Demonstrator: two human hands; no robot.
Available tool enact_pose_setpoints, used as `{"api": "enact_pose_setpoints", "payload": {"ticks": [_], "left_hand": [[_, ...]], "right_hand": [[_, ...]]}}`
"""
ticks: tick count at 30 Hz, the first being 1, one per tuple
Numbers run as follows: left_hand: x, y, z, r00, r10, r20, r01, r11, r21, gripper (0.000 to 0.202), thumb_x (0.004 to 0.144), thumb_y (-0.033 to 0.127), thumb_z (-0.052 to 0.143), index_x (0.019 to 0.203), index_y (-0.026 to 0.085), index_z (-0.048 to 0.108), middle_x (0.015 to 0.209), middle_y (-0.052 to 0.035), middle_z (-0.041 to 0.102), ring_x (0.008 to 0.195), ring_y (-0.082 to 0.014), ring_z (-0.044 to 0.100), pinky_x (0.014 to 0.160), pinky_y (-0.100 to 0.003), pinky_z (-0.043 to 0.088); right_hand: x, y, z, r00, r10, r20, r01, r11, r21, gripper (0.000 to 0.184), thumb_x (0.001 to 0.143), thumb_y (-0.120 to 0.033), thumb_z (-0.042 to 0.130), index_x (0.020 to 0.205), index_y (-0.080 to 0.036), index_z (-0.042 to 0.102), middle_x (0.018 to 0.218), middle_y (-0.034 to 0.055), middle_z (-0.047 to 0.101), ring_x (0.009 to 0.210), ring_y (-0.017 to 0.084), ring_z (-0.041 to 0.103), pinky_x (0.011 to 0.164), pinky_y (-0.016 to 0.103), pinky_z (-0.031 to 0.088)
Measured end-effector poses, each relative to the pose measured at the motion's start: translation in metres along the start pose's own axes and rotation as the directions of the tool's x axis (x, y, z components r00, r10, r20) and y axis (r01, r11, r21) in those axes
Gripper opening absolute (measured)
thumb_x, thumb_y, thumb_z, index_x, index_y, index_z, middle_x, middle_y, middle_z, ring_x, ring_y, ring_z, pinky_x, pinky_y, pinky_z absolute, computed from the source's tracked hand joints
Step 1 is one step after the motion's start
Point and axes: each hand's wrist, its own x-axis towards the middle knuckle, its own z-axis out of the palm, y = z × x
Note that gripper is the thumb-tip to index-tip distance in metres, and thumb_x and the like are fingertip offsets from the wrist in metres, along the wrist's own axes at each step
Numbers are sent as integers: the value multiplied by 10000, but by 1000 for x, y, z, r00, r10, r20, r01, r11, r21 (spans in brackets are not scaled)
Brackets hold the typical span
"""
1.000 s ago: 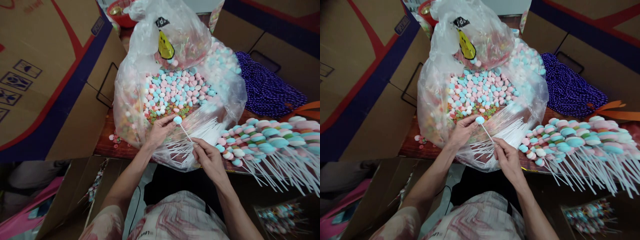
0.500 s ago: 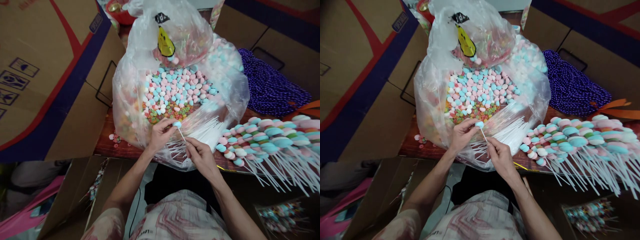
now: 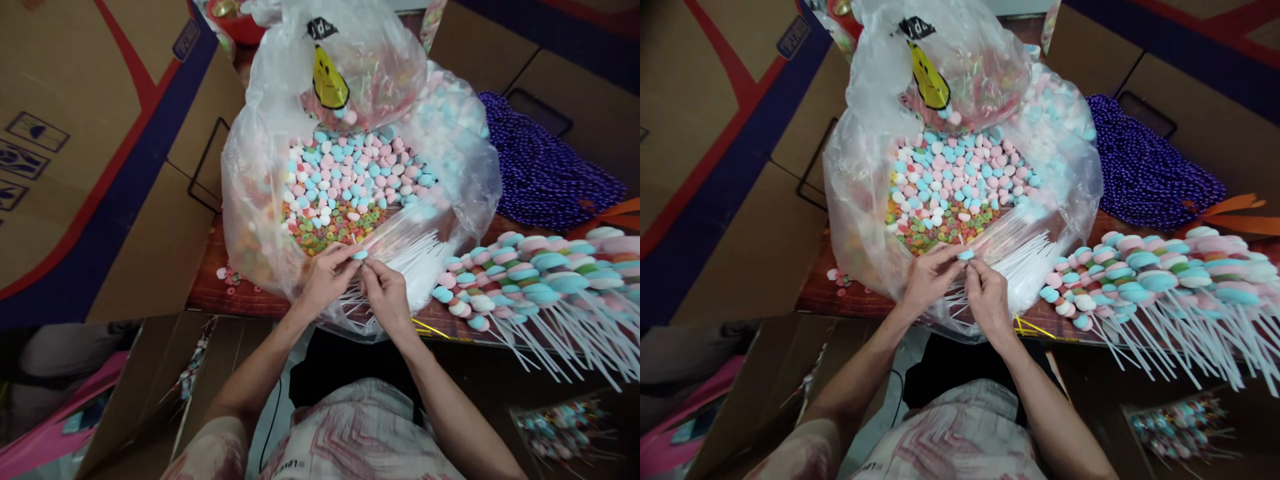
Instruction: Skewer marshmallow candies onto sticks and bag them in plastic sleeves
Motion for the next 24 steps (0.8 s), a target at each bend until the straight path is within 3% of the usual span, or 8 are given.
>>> {"api": "enact_pose_setpoints", "payload": {"ticks": [3, 5, 9, 12, 18, 24], "left_hand": [[17, 1, -7, 1000, 1, 23, -2, 999, 45, 241, 913, 247, 633, 1105, 206, 773, 1024, -61, 747, 903, -164, 684, 805, -268, 545], [34, 0, -10, 1000, 13, -3, -13, 982, 189, 238, 936, 207, 580, 1068, 193, 777, 1000, -73, 742, 892, -178, 674, 828, -294, 531], [58, -2, -7, 999, 1, 50, -29, 836, 548, 253, 884, 137, 611, 1073, 206, 764, 964, -85, 682, 903, -227, 638, 825, -338, 498], [60, 0, -1, 996, -14, 85, -48, 731, 680, 222, 891, 153, 607, 1064, 200, 738, 1010, -106, 650, 968, -259, 618, 822, -355, 486], [58, 4, 4, 992, -13, 125, -79, 712, 698, 188, 912, 119, 542, 1000, 185, 695, 1038, -124, 672, 1044, -290, 585, 883, -391, 468], [65, -8, -5, 997, -12, 79, -29, 860, 509, 187, 893, 120, 579, 983, 192, 727, 910, -68, 692, 884, -228, 625, 807, -334, 459]], "right_hand": [[2, 6, -8, 999, -4, -48, 1, 999, -51, 312, 911, -405, 490, 885, -167, 691, 561, -48, 479, 531, 124, 439, 562, 261, 370], [2, 10, -14, 998, 1, -71, -7, 996, -85, 314, 912, -402, 492, 902, -166, 700, 569, -49, 478, 541, 123, 435, 567, 259, 364], [-3, 16, -21, 995, 40, -86, -50, 991, -122, 316, 920, -406, 489, 858, -164, 682, 563, -51, 462, 536, 118, 413, 552, 255, 341], [-6, 19, -22, 995, 51, -82, -62, 989, -134, 326, 935, -413, 476, 840, -166, 667, 557, -56, 447, 527, 112, 404, 543, 250, 329], [-5, 22, -20, 998, 18, -65, -27, 989, -144, 309, 950, -410, 466, 832, -183, 639, 568, -56, 456, 536, 111, 415, 550, 248, 335], [-6, 20, -21, 1000, 17, -16, -18, 993, -120, 311, 955, -412, 465, 865, -175, 646, 571, -55, 464, 535, 112, 434, 547, 247, 344]]}}
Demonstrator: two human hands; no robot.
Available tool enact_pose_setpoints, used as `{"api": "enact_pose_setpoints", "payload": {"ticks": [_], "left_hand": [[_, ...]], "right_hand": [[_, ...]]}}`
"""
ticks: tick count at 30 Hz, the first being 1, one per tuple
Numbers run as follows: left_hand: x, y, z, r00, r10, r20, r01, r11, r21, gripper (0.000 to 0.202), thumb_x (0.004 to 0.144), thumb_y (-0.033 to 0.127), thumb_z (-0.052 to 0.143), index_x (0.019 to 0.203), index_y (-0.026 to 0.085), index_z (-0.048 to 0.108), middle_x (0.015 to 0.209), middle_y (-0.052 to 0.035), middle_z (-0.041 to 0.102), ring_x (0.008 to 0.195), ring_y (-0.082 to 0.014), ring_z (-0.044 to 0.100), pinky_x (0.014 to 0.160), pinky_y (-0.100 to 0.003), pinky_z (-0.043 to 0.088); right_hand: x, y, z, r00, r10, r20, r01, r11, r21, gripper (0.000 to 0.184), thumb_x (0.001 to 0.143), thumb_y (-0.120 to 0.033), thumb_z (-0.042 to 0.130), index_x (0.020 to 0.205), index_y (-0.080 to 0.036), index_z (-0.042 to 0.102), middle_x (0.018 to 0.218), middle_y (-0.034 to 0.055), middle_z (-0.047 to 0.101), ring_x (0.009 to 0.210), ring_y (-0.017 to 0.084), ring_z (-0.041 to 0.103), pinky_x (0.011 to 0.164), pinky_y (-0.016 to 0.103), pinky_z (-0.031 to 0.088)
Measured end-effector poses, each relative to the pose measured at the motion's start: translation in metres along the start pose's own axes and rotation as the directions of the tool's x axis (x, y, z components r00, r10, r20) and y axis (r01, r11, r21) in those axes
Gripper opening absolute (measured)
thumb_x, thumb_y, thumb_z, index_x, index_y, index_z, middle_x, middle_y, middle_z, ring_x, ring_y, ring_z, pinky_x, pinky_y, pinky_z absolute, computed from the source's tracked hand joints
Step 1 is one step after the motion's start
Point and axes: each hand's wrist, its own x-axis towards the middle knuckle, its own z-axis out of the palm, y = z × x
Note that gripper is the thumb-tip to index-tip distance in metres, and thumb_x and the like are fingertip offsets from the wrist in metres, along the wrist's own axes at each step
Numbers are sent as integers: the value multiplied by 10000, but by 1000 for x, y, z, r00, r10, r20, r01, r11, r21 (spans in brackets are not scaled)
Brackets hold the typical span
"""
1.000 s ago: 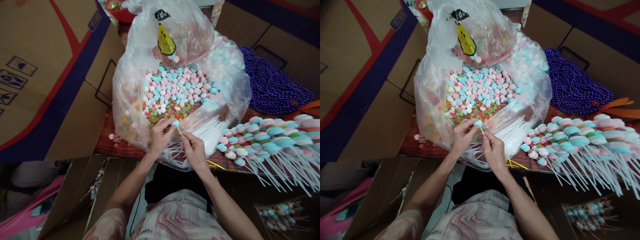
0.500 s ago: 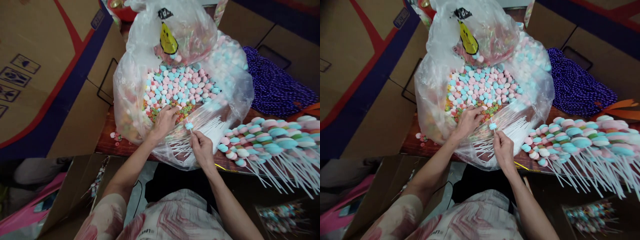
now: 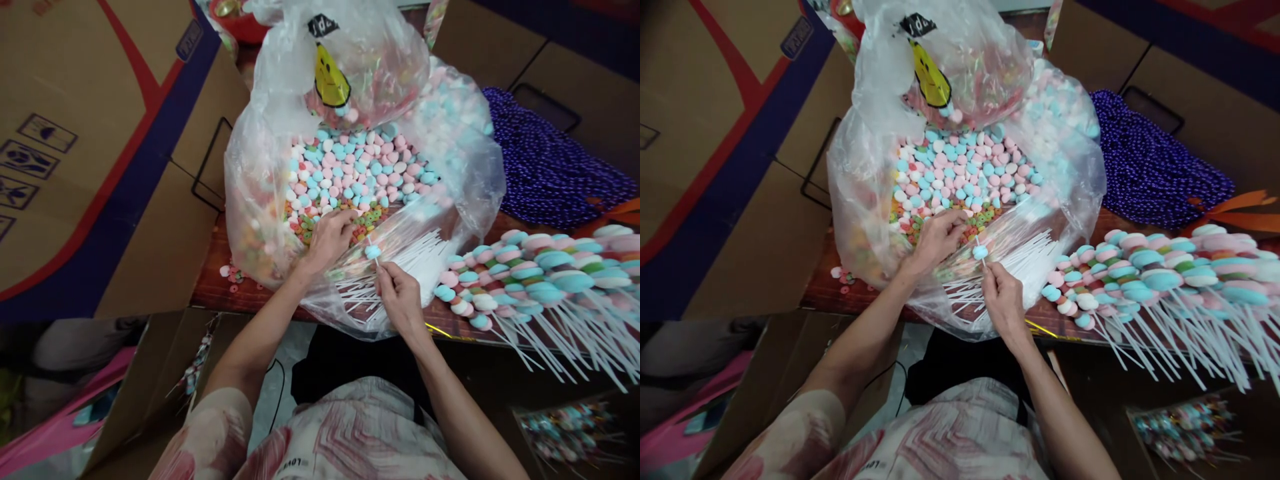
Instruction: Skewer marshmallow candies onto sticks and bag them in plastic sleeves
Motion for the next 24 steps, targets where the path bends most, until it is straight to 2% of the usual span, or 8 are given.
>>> {"api": "enact_pose_setpoints", "payload": {"ticks": [3, 7, 10, 14, 16, 19, 21, 24], "left_hand": [[-1, -5, -1, 1000, 0, -8, 0, 1000, -30, 187, 899, 144, 584, 941, 211, 753, 885, -53, 674, 835, -205, 618, 782, -318, 453], [-3, -5, 2, 997, 80, 7, -80, 995, 56, 184, 915, 184, 585, 887, 221, 763, 878, -65, 635, 886, -221, 602, 809, -330, 454], [3, -4, 6, 999, 39, 22, -41, 996, 78, 167, 896, 181, 605, 860, 207, 765, 846, -69, 626, 858, -225, 595, 782, -338, 456], [8, -6, 7, 1000, -15, -13, 13, 989, -149, 153, 861, 158, 620, 822, 192, 764, 836, -48, 658, 805, -186, 604, 758, -310, 468], [6, -7, 6, 996, -77, -37, 56, 919, -389, 101, 836, 193, 659, 807, 177, 754, 826, -33, 689, 769, -160, 614, 737, -284, 481], [-1, -8, 4, 987, -160, 20, 131, 724, -678, 108, 777, 265, 734, 813, 163, 745, 805, -19, 721, 720, -134, 627, 699, -253, 496], [-7, -7, 3, 979, -188, 76, 178, 614, -769, 165, 733, 300, 779, 819, 164, 742, 775, -10, 719, 694, -124, 632, 671, -238, 498], [-13, -4, 3, 966, -239, 97, 214, 529, -821, 223, 702, 333, 817, 825, 165, 736, 738, -2, 709, 671, -118, 637, 642, -225, 497]], "right_hand": [[1, -3, 1, 1000, -13, 24, 12, 1000, 23, 301, 961, -402, 465, 880, -178, 650, 563, -57, 461, 528, 114, 434, 551, 249, 352], [3, -4, 4, 1000, -27, 14, 27, 1000, 13, 295, 964, -398, 475, 865, -181, 647, 570, -56, 465, 535, 114, 437, 554, 251, 349], [2, -2, 4, 1000, -23, 19, 23, 1000, 14, 292, 967, -393, 475, 887, -176, 654, 569, -58, 464, 530, 114, 440, 554, 252, 349], [0, 0, 4, 1000, -28, 13, 28, 999, 29, 284, 961, -385, 483, 899, -178, 666, 558, -58, 459, 518, 113, 432, 548, 252, 350], [1, -1, 4, 999, -48, 4, 48, 998, 49, 280, 957, -386, 490, 876, -183, 663, 556, -55, 464, 515, 113, 433, 545, 252, 352], [4, -5, 5, 997, -79, -6, 79, 994, 79, 269, 960, -376, 496, 858, -187, 660, 564, -50, 475, 524, 115, 444, 547, 252, 356], [5, -7, 6, 995, -95, -9, 95, 992, 85, 262, 968, -360, 496, 865, -189, 666, 574, -50, 479, 537, 115, 451, 560, 251, 362], [4, -8, 8, 994, -111, -16, 112, 991, 78, 254, 973, -340, 493, 878, -191, 676, 579, -51, 473, 540, 114, 443, 563, 250, 359]]}}
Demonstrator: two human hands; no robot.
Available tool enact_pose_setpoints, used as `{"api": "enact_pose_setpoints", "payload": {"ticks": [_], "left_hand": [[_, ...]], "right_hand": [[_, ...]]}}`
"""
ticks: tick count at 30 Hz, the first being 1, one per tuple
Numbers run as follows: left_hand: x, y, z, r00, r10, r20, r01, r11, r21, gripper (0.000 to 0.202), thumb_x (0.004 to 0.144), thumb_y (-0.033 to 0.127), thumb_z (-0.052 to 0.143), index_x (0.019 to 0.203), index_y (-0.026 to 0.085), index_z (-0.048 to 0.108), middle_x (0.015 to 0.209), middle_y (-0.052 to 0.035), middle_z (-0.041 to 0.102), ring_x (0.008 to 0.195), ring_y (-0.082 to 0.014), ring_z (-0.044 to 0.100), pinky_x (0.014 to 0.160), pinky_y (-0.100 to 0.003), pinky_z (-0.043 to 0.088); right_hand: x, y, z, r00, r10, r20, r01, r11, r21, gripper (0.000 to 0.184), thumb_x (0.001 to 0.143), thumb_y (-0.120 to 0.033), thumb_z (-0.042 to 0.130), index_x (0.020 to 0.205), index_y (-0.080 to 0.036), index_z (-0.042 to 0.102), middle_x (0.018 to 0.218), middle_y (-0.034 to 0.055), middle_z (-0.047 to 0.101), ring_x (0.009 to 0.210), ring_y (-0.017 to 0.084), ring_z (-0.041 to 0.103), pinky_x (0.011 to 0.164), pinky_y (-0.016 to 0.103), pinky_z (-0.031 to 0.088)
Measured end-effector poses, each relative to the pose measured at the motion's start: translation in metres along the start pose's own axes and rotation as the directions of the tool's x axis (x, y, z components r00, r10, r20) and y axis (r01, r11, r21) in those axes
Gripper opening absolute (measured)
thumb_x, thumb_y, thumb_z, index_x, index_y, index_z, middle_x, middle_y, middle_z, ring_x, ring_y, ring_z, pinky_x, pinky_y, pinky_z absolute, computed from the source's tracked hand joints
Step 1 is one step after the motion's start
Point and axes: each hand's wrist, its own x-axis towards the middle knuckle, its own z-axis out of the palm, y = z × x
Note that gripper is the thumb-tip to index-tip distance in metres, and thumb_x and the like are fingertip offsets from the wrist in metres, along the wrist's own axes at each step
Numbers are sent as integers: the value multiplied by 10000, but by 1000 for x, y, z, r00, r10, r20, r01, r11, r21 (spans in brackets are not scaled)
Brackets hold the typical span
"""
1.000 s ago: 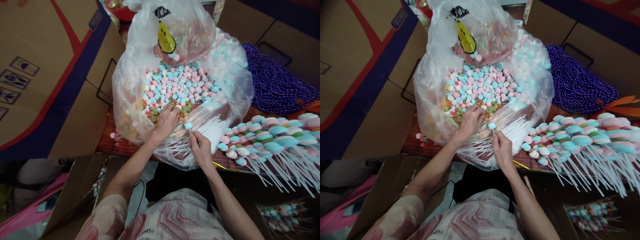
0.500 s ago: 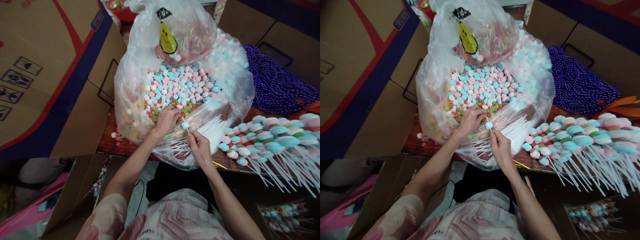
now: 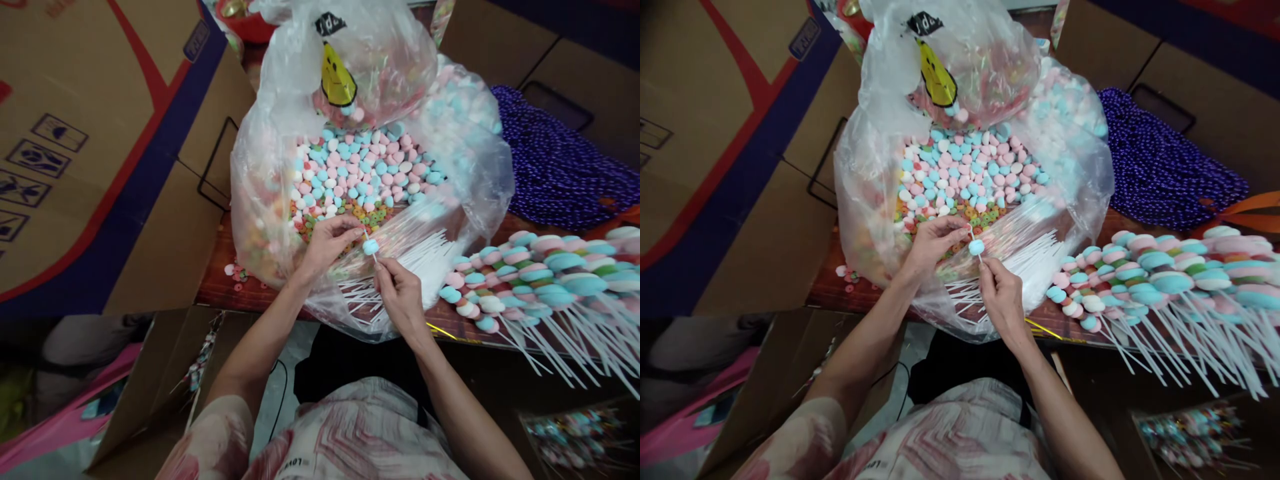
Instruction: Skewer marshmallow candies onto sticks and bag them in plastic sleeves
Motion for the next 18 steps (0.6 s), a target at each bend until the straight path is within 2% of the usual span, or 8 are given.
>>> {"api": "enact_pose_setpoints", "payload": {"ticks": [3, 6, 10, 12, 14, 18], "left_hand": [[-3, 0, 1, 1000, -4, -27, 3, 999, -36, 249, 701, 349, 834, 839, 165, 739, 742, -3, 710, 668, -111, 633, 645, -222, 498], [-5, -2, 0, 1000, 14, -10, -14, 1000, -11, 225, 722, 340, 823, 849, 169, 751, 766, -7, 712, 678, -109, 621, 642, -220, 490], [-8, -6, -1, 988, 152, -18, -146, 975, 169, 135, 748, 249, 791, 861, 176, 777, 887, -33, 733, 812, -135, 652, 744, -243, 512], [-9, -8, -1, 982, 186, -20, -179, 967, 183, 176, 746, 232, 791, 915, 182, 785, 928, -37, 738, 858, -141, 662, 786, -252, 519], [-10, -8, 0, 990, 139, -39, -134, 986, 95, 236, 751, 270, 802, 970, 187, 777, 895, -25, 737, 808, -129, 662, 766, -253, 526], [-9, -7, -2, 996, -4, -92, -5, 996, -90, 281, 742, 395, 831, 918, 185, 772, 792, -8, 735, 693, -108, 653, 711, -245, 537]], "right_hand": [[-2, 1, 0, 1000, -14, -7, 13, 999, -31, 243, 967, -331, 499, 916, -189, 691, 586, -51, 474, 539, 112, 433, 557, 249, 355], [-1, 2, 0, 1000, -22, -5, 22, 998, -56, 243, 962, -327, 505, 928, -186, 699, 592, -49, 479, 543, 111, 433, 561, 247, 361], [1, 3, 2, 1000, -21, -10, 21, 999, -31, 243, 966, -332, 504, 902, -188, 689, 587, -51, 467, 537, 110, 425, 548, 243, 358], [1, 2, 4, 1000, -24, -16, 24, 1000, -7, 249, 973, -339, 500, 868, -193, 672, 579, -50, 464, 534, 111, 427, 546, 243, 359], [2, 1, 5, 999, -29, -29, 29, 999, 13, 252, 977, -345, 498, 856, -197, 663, 571, -50, 463, 531, 112, 427, 545, 244, 359], [0, 1, 4, 999, -31, -21, 31, 999, 20, 252, 976, -350, 506, 873, -197, 677, 576, -50, 463, 530, 112, 418, 534, 246, 345]]}}
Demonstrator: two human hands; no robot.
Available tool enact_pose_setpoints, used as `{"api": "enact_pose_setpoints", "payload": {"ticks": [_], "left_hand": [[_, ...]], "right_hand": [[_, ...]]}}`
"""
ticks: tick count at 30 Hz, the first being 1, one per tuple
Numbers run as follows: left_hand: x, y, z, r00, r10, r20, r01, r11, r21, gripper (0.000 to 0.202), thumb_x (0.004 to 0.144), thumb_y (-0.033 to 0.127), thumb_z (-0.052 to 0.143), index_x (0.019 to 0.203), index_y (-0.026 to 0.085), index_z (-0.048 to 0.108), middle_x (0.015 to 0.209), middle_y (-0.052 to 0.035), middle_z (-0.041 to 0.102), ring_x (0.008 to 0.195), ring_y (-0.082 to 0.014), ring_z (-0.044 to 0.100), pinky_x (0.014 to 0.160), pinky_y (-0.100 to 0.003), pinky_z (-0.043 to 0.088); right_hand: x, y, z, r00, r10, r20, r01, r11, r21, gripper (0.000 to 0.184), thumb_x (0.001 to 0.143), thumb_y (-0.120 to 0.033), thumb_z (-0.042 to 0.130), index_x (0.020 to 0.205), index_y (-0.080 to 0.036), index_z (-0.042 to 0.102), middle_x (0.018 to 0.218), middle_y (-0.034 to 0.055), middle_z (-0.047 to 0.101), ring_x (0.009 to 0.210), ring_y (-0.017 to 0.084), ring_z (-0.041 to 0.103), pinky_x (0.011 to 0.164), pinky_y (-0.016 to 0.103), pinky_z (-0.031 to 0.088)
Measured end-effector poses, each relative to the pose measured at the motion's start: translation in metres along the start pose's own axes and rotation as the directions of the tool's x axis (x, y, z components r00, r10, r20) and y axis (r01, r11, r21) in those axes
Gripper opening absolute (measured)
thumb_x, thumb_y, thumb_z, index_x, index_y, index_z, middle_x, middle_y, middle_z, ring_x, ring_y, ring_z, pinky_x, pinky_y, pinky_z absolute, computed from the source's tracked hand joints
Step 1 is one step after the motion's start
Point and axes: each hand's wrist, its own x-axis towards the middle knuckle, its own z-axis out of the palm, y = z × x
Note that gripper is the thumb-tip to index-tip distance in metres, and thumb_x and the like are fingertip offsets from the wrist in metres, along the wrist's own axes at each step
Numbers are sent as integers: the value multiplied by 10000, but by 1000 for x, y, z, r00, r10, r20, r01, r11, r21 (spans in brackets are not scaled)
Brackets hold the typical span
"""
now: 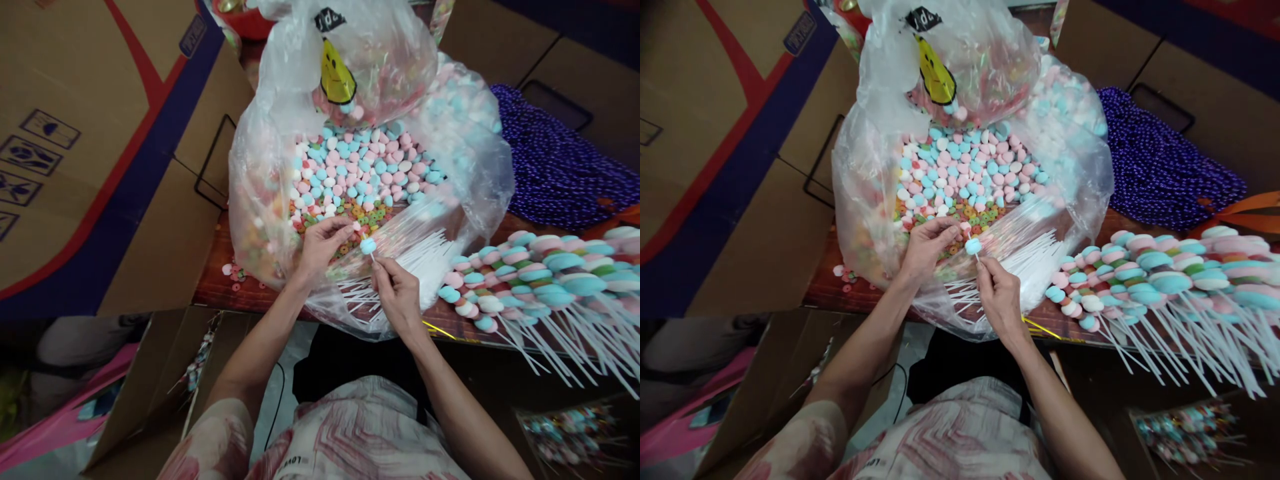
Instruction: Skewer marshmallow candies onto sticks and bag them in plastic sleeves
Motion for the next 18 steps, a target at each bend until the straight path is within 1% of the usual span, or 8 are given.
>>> {"api": "enact_pose_setpoints", "payload": {"ticks": [2, 5, 8, 10, 13, 15, 18], "left_hand": [[1, 0, -2, 1000, -18, -13, 17, 1000, -24, 294, 720, 415, 848, 893, 186, 785, 792, -14, 747, 696, -107, 658, 714, -239, 541], [1, -2, -5, 1000, 16, -1, -16, 1000, 6, 279, 712, 407, 858, 890, 198, 809, 850, -27, 768, 734, -115, 668, 732, -242, 544], [0, -4, -8, 997, 65, 36, -67, 996, 55, 242, 754, 397, 834, 911, 214, 822, 925, -35, 780, 788, -125, 680, 763, -248, 542], [-2, -4, -10, 995, 75, 62, -79, 994, 70, 236, 789, 406, 808, 931, 217, 823, 954, -38, 783, 833, -136, 688, 798, -256, 542], [-5, -1, -13, 994, 42, 100, -50, 995, 81, 262, 826, 439, 771, 938, 208, 821, 934, -41, 785, 867, -155, 694, 836, -278, 544], [-6, 2, -15, 992, 18, 124, -29, 996, 87, 269, 824, 447, 771, 928, 204, 821, 915, -39, 784, 869, -160, 693, 845, -283, 538], [-6, 6, -15, 988, 9, 155, -20, 997, 70, 237, 789, 421, 807, 896, 210, 823, 894, -31, 782, 842, -146, 685, 825, -272, 526]], "right_hand": [[-1, 0, -1, 999, -7, 31, 8, 1000, -14, 247, 972, -347, 513, 899, -192, 691, 584, -51, 467, 534, 110, 416, 539, 247, 347], [-2, 1, -1, 998, -24, 55, 26, 999, -41, 247, 968, -342, 516, 935, -183, 702, 590, -52, 475, 534, 108, 410, 554, 249, 353], [-2, 1, 0, 998, -26, 50, 29, 998, -61, 253, 968, -346, 506, 900, -182, 687, 591, -51, 480, 531, 109, 411, 562, 250, 354], [-2, 2, 0, 998, -17, 60, 22, 997, -79, 257, 968, -350, 506, 847, -187, 664, 591, -50, 482, 533, 108, 413, 565, 248, 352], [-2, 2, -2, 996, -7, 88, 16, 994, -109, 282, 970, -350, 501, 762, -195, 611, 591, -49, 483, 535, 103, 412, 568, 243, 347], [-1, 2, -6, 994, -10, 107, 25, 990, -135, 299, 971, -343, 492, 726, -198, 582, 590, -48, 480, 537, 99, 413, 568, 238, 345], [0, -1, -11, 989, -32, 144, 60, 980, -189, 280, 966, -329, 493, 739, -197, 590, 598, -44, 491, 552, 100, 435, 578, 232, 353]]}}
